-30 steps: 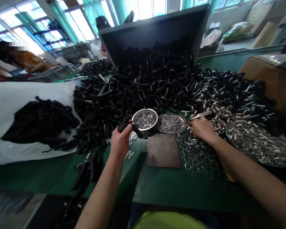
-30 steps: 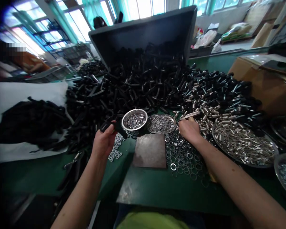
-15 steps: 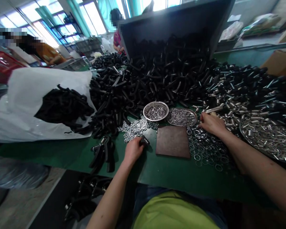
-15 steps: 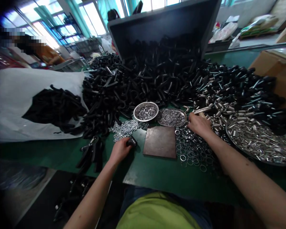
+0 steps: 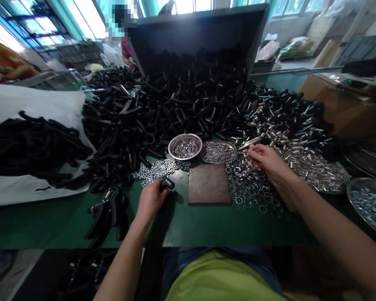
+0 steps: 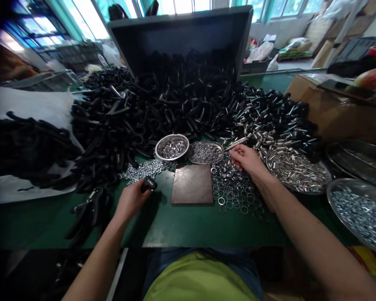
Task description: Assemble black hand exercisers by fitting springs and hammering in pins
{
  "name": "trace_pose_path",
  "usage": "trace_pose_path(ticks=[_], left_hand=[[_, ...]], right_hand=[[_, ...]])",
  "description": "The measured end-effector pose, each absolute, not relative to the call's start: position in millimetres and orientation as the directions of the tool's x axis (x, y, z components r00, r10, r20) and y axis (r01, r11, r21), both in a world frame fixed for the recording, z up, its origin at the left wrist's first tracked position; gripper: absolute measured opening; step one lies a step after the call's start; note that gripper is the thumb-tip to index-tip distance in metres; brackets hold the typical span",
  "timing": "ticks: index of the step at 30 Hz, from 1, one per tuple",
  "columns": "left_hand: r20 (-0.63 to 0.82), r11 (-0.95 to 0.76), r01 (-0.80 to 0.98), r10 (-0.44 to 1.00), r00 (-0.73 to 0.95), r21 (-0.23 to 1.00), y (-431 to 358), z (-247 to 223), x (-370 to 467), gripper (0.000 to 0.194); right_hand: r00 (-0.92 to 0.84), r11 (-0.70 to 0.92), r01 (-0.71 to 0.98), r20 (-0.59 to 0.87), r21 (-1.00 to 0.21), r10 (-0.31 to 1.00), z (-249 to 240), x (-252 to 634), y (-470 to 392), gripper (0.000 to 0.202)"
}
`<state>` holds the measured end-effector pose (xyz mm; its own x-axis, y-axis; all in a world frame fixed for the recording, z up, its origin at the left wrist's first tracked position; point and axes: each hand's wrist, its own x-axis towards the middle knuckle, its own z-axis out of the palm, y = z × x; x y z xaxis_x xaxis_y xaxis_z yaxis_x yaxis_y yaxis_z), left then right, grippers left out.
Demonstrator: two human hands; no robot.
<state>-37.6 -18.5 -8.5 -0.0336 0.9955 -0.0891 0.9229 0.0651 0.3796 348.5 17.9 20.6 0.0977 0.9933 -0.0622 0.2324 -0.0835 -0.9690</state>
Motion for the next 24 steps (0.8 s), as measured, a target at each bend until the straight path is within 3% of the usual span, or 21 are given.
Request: trace_pose_path(ticks=[2,4,7,10,17,20,24], left_hand=[[-0.159,0.167,0.702,0.984,-0.077,0.692,-26.2,-2.0,-27.4,0.019],[-0.276,0.273,0.305,0.96,-0.035,0.912,-37.4,3.8,-8.8,0.031],[-0.396,0.401,-0.124,0.916,0.065,0.908,-54.8,10.6,26.3,0.039],[-0.419,0.438,-0.284,0.899,0.127,0.853,-67.0,15.2,53.7,0.038],[-0.297,0.347,-0.251,0.93,0.214,0.904,-74.0,15.1,63.9,0.025],[-0.224,0.258,-0.131,0.947,0.229,0.957,-73.1,12.0,57.8,0.02],[0.002,-0.029,0.127,0.979,0.203,0.991,-72.9,7.3,52.5,0.011]], right_hand=[[0.008,-0.086,0.094,-0.085,-0.992,0.996,25.7,332.1,-1.4,0.021],[-0.099,-0.097,0.014,-0.098,-0.995,0.99,29.8,309.9,-22.4,0.02],[-0.205,-0.106,-0.052,-0.093,-0.993,0.974,31.0,273.7,-51.0,0.018],[-0.289,-0.148,-0.08,-0.119,-0.986,0.95,26.2,246.4,-69.2,0.019],[-0.315,-0.218,-0.105,-0.175,-0.97,0.933,15.0,230.7,-73.1,0.023],[-0.305,-0.276,-0.162,-0.218,-0.948,0.927,15.5,229.6,-71.1,0.024],[-0.231,-0.261,-0.12,-0.229,-0.958,0.946,17.5,229.7,-66.7,0.024]])
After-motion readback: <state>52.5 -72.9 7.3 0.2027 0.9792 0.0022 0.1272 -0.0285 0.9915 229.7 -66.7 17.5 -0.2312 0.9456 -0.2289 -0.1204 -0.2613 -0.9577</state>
